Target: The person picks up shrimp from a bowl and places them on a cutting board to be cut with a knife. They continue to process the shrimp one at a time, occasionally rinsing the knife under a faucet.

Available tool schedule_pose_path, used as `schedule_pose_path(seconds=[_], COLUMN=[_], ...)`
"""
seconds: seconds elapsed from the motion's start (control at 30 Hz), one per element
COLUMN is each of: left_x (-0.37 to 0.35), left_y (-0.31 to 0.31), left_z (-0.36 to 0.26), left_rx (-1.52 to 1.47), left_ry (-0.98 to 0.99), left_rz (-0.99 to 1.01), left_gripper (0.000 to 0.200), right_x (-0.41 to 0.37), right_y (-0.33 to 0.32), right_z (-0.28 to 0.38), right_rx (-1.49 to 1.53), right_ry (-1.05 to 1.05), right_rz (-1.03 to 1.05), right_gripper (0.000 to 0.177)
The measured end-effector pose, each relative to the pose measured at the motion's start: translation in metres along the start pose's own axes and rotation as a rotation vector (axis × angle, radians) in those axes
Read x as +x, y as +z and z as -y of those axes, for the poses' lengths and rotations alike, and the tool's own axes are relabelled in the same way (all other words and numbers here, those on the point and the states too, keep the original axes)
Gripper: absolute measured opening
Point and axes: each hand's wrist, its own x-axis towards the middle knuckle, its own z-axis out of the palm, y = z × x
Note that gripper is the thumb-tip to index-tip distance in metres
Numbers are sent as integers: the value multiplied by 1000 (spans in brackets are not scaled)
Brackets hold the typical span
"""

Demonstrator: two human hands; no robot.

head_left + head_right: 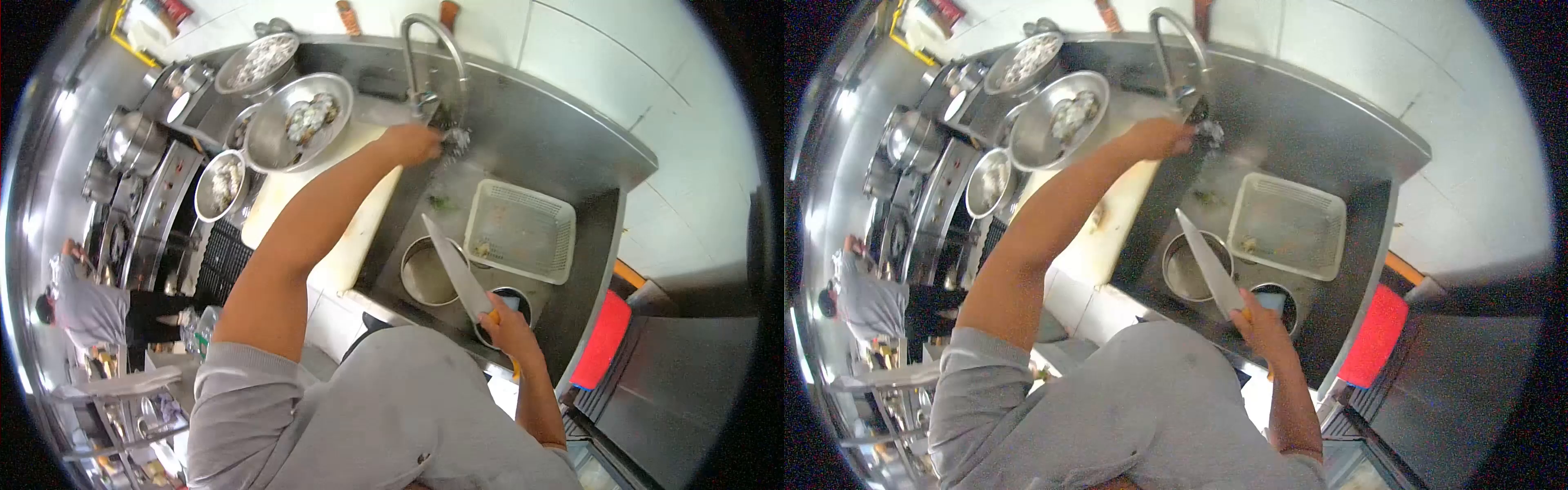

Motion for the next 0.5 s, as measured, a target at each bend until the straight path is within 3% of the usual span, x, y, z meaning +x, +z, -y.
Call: schedule_pose_path(seconds=[0.03, 0.07, 0.13, 0.2, 0.27, 0.37, 0.4, 0.5], left_x=[-17, -23, -60, -102, -144, -191, -202, -211], left_y=[10, 35, 61, 68, 92, 110, 105, 99], left_z=[11, 40, 72, 88, 111, 119, 111, 92], left_rx=[397, 447, 64, 190, 165, 113, 166, 316], left_ry=[15, 42, -65, 4, 136, 161, 127, -107], left_rz=[147, 180, -75, 87, 77, -3, -18, 221], left_gripper=[24, 28, 36, 46, 47, 46, 45, 48], right_x=[1, 4, 3, 3, 11, 20, 22, 31], right_y=[-1, 2, 0, 2, 12, 9, 7, 3], right_z=[1, -3, 9, 9, 1, 29, 37, 56], right_rx=[-15, -49, 29, 46, 1, 69, 139, 295], right_ry=[-24, -104, -30, -19, -97, 129, 120, 110], right_rz=[-11, -37, 8, 6, -34, 95, 118, 201], right_gripper=[53, 54, 53, 53, 52, 51, 53, 60])
